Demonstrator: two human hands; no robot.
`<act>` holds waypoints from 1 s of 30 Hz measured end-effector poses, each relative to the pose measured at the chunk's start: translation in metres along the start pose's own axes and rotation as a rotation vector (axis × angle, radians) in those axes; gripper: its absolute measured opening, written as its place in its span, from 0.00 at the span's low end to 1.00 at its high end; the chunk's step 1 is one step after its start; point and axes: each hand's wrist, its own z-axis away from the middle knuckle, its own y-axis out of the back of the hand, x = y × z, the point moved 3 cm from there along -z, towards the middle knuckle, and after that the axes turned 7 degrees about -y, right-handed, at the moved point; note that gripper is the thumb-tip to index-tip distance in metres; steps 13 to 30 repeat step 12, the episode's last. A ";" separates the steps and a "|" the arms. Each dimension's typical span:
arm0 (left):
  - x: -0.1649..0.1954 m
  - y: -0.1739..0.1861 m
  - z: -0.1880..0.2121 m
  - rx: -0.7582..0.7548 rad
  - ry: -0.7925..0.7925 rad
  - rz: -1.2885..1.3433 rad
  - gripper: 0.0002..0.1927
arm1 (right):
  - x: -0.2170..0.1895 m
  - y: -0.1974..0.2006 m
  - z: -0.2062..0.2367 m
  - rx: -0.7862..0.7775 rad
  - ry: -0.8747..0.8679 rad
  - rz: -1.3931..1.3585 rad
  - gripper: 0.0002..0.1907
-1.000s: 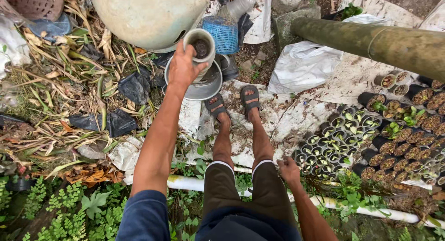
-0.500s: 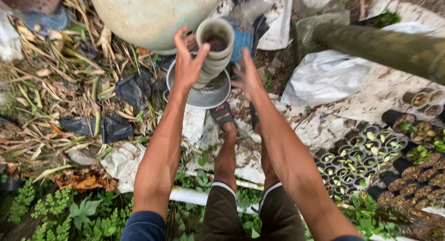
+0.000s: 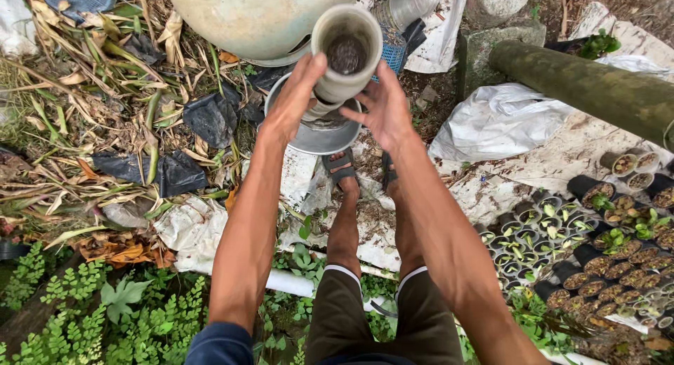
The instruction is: The person carries potted plants through a nursery aisle and places them onto a metal shelving unit. They then gather empty plastic cups from the ground, stack them, and carry the stack to a different area.
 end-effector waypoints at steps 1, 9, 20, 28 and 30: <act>0.003 0.000 0.014 -0.004 -0.030 0.006 0.63 | 0.006 -0.004 0.011 0.000 0.028 0.004 0.48; -0.029 -0.030 0.197 0.010 -0.199 -0.148 0.75 | 0.115 -0.001 0.162 -0.168 0.116 -0.168 0.61; -0.075 -0.040 0.237 0.010 -0.128 -0.155 0.75 | 0.147 0.013 0.176 -0.162 0.042 -0.248 0.63; -0.075 -0.040 0.237 0.010 -0.128 -0.155 0.75 | 0.147 0.013 0.176 -0.162 0.042 -0.248 0.63; -0.075 -0.040 0.237 0.010 -0.128 -0.155 0.75 | 0.147 0.013 0.176 -0.162 0.042 -0.248 0.63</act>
